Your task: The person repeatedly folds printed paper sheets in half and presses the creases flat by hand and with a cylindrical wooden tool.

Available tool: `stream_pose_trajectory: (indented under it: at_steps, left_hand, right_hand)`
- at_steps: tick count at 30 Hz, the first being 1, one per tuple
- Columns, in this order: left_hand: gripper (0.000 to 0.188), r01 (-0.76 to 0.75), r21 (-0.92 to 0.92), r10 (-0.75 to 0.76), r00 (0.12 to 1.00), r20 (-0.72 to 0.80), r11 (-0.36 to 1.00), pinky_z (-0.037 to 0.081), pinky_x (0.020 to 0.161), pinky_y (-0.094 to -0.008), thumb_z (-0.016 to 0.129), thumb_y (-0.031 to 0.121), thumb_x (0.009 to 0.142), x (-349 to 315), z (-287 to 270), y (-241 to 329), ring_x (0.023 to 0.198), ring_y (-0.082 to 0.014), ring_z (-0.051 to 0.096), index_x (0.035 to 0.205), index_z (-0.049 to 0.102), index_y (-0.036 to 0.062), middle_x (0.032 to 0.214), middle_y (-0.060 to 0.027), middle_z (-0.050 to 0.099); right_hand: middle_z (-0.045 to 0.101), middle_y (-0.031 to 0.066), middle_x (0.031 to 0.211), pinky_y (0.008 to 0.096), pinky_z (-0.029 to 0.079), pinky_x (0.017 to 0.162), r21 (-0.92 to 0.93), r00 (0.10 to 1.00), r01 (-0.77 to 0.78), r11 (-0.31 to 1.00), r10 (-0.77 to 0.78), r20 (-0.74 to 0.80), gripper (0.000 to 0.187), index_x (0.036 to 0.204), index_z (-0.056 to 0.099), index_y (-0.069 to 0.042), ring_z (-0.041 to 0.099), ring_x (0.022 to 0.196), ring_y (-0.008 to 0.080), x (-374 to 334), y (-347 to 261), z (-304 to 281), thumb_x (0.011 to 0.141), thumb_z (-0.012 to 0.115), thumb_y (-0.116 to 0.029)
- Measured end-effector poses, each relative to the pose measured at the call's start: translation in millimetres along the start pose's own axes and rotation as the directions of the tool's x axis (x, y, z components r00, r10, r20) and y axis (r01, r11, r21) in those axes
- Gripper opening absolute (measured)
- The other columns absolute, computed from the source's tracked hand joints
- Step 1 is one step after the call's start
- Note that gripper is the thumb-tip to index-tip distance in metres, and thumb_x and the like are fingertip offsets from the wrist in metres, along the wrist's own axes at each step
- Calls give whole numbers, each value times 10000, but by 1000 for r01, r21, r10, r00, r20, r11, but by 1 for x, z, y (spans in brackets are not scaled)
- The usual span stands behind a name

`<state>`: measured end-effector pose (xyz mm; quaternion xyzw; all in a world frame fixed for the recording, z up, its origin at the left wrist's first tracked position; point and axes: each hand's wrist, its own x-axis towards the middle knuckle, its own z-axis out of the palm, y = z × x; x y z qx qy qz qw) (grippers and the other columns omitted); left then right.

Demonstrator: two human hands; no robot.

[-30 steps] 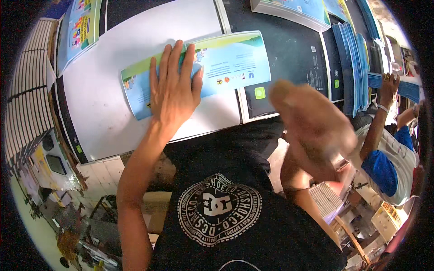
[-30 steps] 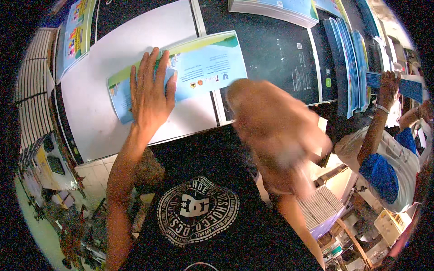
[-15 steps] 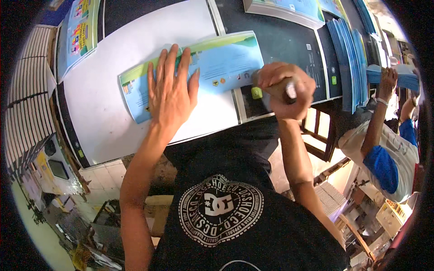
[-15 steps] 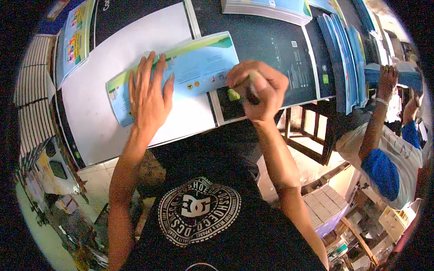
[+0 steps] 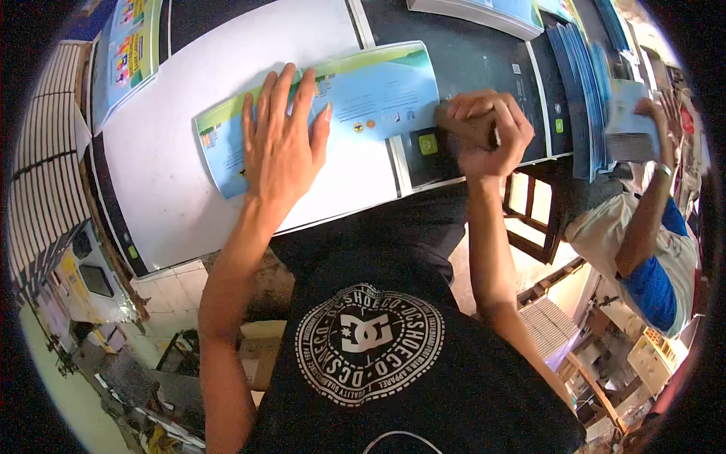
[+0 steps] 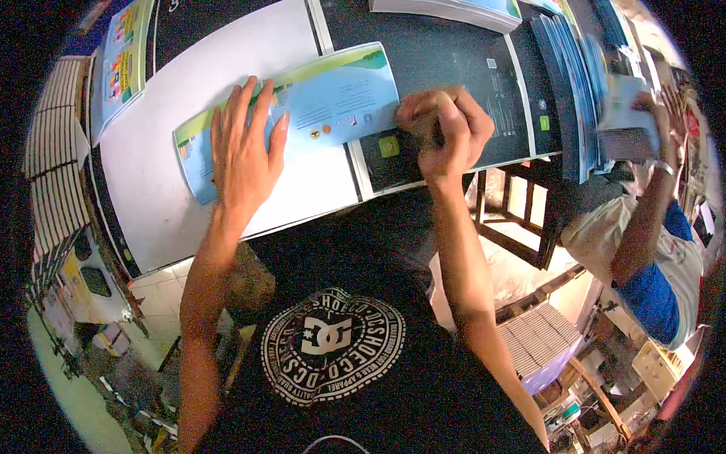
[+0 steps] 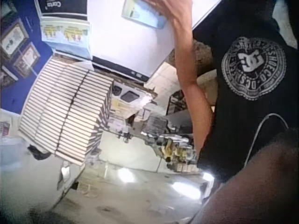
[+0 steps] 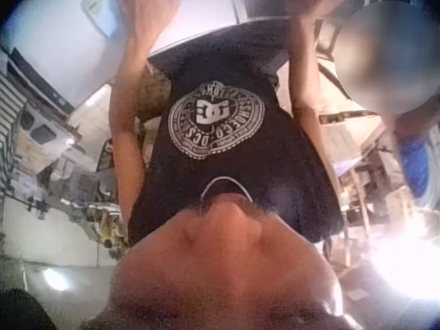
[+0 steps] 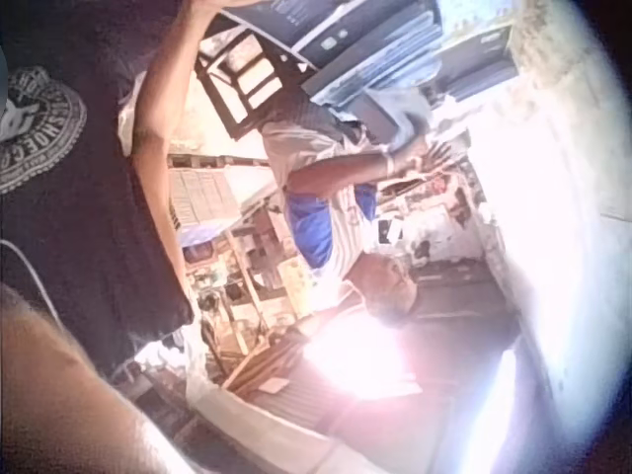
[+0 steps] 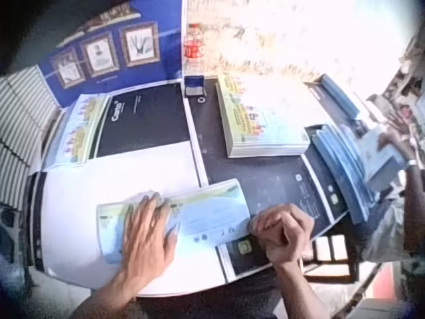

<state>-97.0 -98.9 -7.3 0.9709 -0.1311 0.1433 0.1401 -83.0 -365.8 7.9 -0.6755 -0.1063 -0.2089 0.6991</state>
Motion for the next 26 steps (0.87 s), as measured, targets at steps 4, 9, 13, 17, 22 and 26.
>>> stream_pose_trajectory:
  at_steps: [4, 9, 13, 17, 22, 26]
  left_hand:
    - [626, -50, -143, 78, 978, 195, 988, 393, 1129, -537, 731, 440, 923, 17, -24, -31, 1340, -381, 530, 1397, 585, 59, 1422, -211, 573]
    - [681, -34, -375, 191, 900, 391, 926, 482, 1021, -390, 897, 329, 724, 62, -47, -70, 1179, -306, 618, 1283, 639, 39, 1215, -126, 645]
    - [638, -4, -429, 244, 826, 508, 904, 510, 961, -385, 934, 297, 637, 82, -40, -75, 1080, -255, 636, 1141, 647, 29, 1094, -120, 645]
    - [644, 29, -445, 216, 844, 490, 895, 511, 942, -386, 943, 319, 632, 75, -36, -89, 1039, -274, 636, 1119, 637, 30, 1089, -128, 650]
    - [689, 10, -483, 224, 877, 424, 875, 510, 919, -408, 944, 396, 649, 77, -23, -91, 1032, -325, 634, 1123, 622, 13, 1079, -164, 672]
    - [668, 201, -445, 146, 763, 630, 873, 497, 980, -426, 932, 433, 675, 79, -35, -98, 1119, -327, 642, 1121, 636, 34, 1111, -179, 685]
  right_hand:
    - [704, 121, 762, 324, 508, 652, -82, 978, -201, 976, 195, -73, 318, 769, 648, 19, 632, 676, 175, 4, -14, 0, 1002, 571, -183]
    - [713, 166, 918, 403, 572, 829, -152, 993, -62, 986, 76, 87, 88, 864, 619, -2, 695, 876, 270, 12, -102, 9, 894, 650, -79]
    - [742, 128, 930, 395, 586, 769, -4, 936, 184, 983, -174, 307, 96, 803, 634, -47, 716, 860, 281, 5, -151, 18, 819, 727, -66]
    - [738, 78, 831, 397, 576, 682, 193, 790, 273, 942, -334, 514, 177, 677, 667, -86, 704, 703, 282, 0, -142, 43, 827, 746, -138]
    - [658, 163, 699, 383, 546, 662, 42, 915, -104, 994, 79, 396, 503, 726, 649, 58, 660, 647, 291, -25, -21, 81, 868, 572, -418]
    - [633, 226, 696, 460, 526, 670, 42, 877, -101, 994, 69, 476, 590, 749, 619, 72, 638, 676, 299, -26, -23, 84, 975, 510, -462]
